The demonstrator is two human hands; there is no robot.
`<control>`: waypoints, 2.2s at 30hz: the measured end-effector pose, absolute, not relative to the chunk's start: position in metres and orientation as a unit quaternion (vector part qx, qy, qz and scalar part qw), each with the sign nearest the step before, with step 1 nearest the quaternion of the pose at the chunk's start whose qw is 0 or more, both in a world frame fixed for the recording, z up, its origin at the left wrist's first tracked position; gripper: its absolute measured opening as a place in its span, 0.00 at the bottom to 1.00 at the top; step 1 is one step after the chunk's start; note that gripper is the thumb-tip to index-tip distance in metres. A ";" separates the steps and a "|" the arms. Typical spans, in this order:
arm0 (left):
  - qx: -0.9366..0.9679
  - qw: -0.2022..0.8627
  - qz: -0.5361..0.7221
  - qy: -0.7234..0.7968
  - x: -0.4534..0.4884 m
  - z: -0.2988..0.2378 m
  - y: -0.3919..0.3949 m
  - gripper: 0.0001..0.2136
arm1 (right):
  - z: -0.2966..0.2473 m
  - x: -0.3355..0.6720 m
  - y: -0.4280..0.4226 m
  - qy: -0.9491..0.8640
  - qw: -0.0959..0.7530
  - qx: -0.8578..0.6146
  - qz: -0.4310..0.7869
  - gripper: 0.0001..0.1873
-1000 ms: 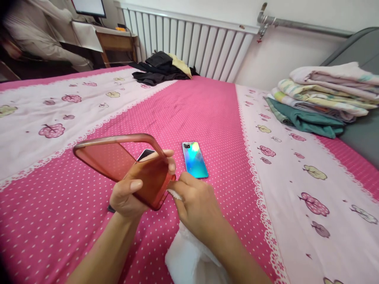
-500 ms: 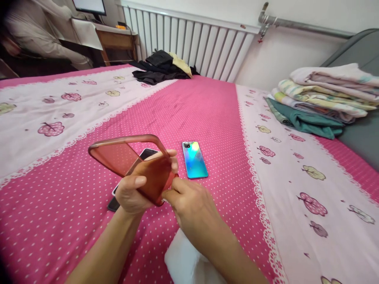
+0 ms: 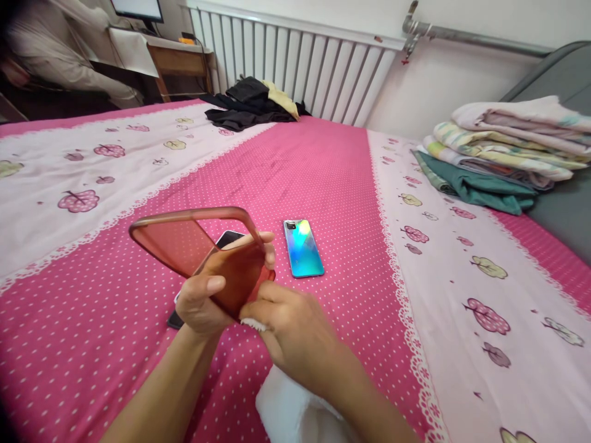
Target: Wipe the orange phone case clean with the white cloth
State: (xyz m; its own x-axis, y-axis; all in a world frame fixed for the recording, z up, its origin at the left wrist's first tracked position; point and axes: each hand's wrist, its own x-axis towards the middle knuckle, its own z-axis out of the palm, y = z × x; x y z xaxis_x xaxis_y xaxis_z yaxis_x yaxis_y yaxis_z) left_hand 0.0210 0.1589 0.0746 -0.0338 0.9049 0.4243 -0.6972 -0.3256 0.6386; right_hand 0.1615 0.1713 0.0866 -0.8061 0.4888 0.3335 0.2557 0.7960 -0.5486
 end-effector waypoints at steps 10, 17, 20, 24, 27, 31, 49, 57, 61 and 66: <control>0.329 0.628 0.695 0.116 0.020 0.077 0.163 0.24 | 0.079 0.162 0.178 -0.929 0.250 -0.269 0.054 0.15; 0.269 0.595 0.747 0.127 0.021 0.084 0.164 0.25 | 0.085 0.165 0.184 -0.859 0.364 -0.335 0.133 0.12; 0.164 0.591 0.775 0.155 0.021 0.086 0.167 0.19 | 0.088 0.168 0.187 -0.751 0.459 -0.414 0.231 0.05; 0.056 0.606 0.777 0.162 0.019 0.089 0.170 0.26 | 0.090 0.168 0.186 -0.644 0.535 -0.448 0.315 0.05; 0.004 0.611 0.772 0.175 0.017 0.090 0.171 0.30 | 0.092 0.165 0.181 -0.625 0.561 -0.433 0.329 0.04; -0.026 0.607 0.771 0.190 0.018 0.091 0.172 0.33 | 0.098 0.163 0.172 -0.648 0.566 -0.411 0.304 0.04; -0.067 0.591 0.775 0.214 0.028 0.092 0.175 0.29 | 0.082 0.150 0.165 -0.742 0.555 -0.373 0.049 0.07; -0.068 0.593 0.774 0.211 0.032 0.087 0.174 0.28 | 0.080 0.150 0.168 -0.741 0.556 -0.371 0.059 0.05; -0.047 0.572 0.794 0.202 0.032 0.089 0.174 0.26 | 0.083 0.151 0.172 -0.730 0.536 -0.389 0.170 0.05; -0.042 0.562 0.799 0.209 0.029 0.091 0.174 0.25 | 0.082 0.156 0.178 -0.756 0.522 -0.342 0.196 0.10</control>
